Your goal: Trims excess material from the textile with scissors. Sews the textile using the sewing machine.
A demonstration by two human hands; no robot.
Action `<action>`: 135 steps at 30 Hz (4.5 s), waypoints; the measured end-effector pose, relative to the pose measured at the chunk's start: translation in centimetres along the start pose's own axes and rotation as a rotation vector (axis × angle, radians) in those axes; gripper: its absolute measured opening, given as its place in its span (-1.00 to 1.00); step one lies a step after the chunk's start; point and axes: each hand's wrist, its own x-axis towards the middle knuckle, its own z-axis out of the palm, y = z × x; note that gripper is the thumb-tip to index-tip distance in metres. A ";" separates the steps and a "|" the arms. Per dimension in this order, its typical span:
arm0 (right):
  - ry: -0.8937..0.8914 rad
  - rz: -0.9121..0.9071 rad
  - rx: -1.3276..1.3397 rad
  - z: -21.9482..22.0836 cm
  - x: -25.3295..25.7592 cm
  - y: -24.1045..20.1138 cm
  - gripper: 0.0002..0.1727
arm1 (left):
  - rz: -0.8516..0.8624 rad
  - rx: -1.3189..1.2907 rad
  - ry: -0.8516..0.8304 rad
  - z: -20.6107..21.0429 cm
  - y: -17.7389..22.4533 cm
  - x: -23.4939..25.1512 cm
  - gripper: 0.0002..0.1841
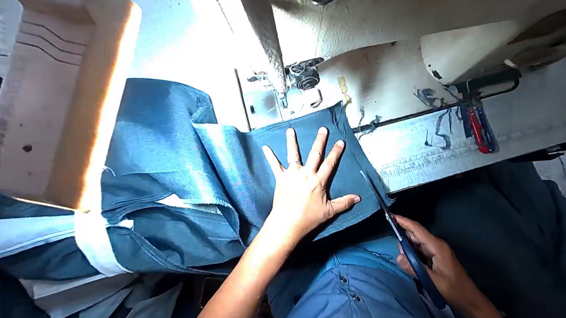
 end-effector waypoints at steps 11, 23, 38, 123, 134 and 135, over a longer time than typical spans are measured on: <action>0.097 -0.028 -0.043 0.8 -0.7 0.4 -0.35 | -0.002 -0.007 -0.020 0.1 0.1 -0.2 0.04; -0.072 -0.016 -0.135 -0.5 0.6 0.6 -0.09 | -0.006 0.008 -0.019 0.2 0.2 -0.4 0.15; 0.137 -0.015 -0.102 1.6 0.7 -0.1 -0.41 | -0.022 -0.005 -0.047 0.2 0.8 -0.9 0.11; 0.212 0.037 -0.248 3.3 2.2 -1.7 -0.44 | 0.114 -0.024 0.169 2.8 3.0 -4.7 -0.19; 0.400 0.179 0.217 -1.0 2.7 -2.4 -0.40 | 0.191 -0.052 0.028 0.4 -1.0 -1.1 -0.17; 0.348 0.143 0.134 -1.7 3.2 -2.4 -0.23 | 0.262 -0.077 -0.021 0.1 -1.6 -0.1 -0.17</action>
